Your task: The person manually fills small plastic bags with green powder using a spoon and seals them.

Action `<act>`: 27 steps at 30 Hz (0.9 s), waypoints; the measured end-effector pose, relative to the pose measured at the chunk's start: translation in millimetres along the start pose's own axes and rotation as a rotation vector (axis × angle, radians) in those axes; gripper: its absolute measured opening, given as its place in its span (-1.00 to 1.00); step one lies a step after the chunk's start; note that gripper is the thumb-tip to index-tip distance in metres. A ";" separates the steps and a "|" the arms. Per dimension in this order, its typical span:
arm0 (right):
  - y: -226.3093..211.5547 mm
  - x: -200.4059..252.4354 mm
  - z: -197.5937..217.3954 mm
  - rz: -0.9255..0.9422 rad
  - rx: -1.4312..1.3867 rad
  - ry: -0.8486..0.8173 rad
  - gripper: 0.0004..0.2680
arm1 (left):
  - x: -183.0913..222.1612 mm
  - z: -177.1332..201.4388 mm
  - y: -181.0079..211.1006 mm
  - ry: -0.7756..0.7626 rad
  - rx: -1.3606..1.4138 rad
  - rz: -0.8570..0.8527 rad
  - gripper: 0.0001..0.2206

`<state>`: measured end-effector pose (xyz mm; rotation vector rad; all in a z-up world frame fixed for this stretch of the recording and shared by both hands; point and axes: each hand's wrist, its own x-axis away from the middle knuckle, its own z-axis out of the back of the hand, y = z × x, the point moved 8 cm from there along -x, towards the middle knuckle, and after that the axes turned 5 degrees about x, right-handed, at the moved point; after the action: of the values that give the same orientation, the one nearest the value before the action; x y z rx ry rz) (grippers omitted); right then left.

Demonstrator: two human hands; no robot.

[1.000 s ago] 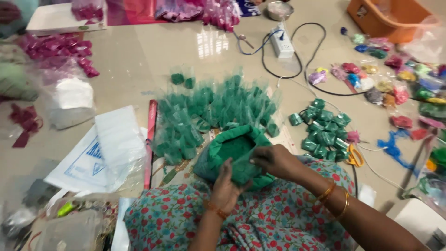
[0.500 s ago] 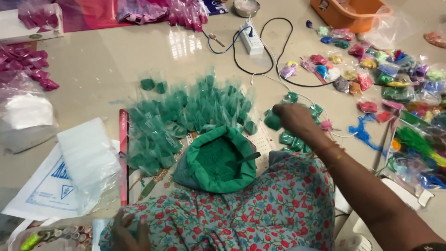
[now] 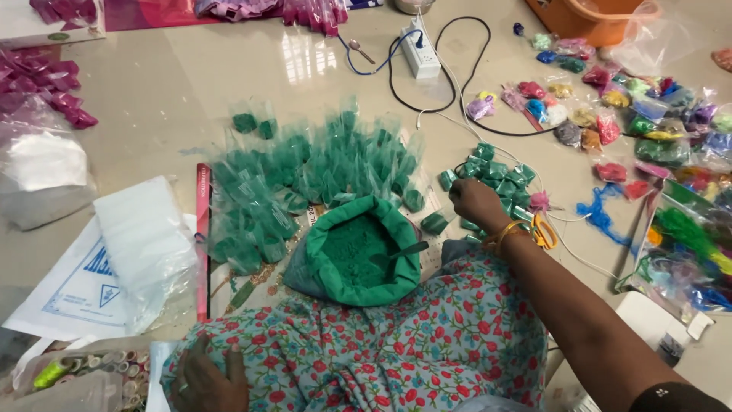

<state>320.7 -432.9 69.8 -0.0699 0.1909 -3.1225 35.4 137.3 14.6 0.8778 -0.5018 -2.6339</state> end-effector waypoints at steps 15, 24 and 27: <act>-8.5 3.7 -40.5 -0.271 -0.234 -0.461 -0.73 | -3.3 0.4 0.1 -0.073 -0.047 0.070 -0.46; -29.5 -26.6 -40.0 0.105 -0.238 -0.014 -0.80 | -6.5 6.1 6.5 -0.100 -0.021 0.048 -0.46; -31.3 -21.4 -25.6 0.035 -0.632 -0.013 -0.71 | -7.1 7.5 9.1 -0.090 -0.038 0.050 -0.48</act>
<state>340.6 -398.4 47.3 -0.0879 1.1449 -2.8891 37.8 133.7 27.6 0.7293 -0.4878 -2.6375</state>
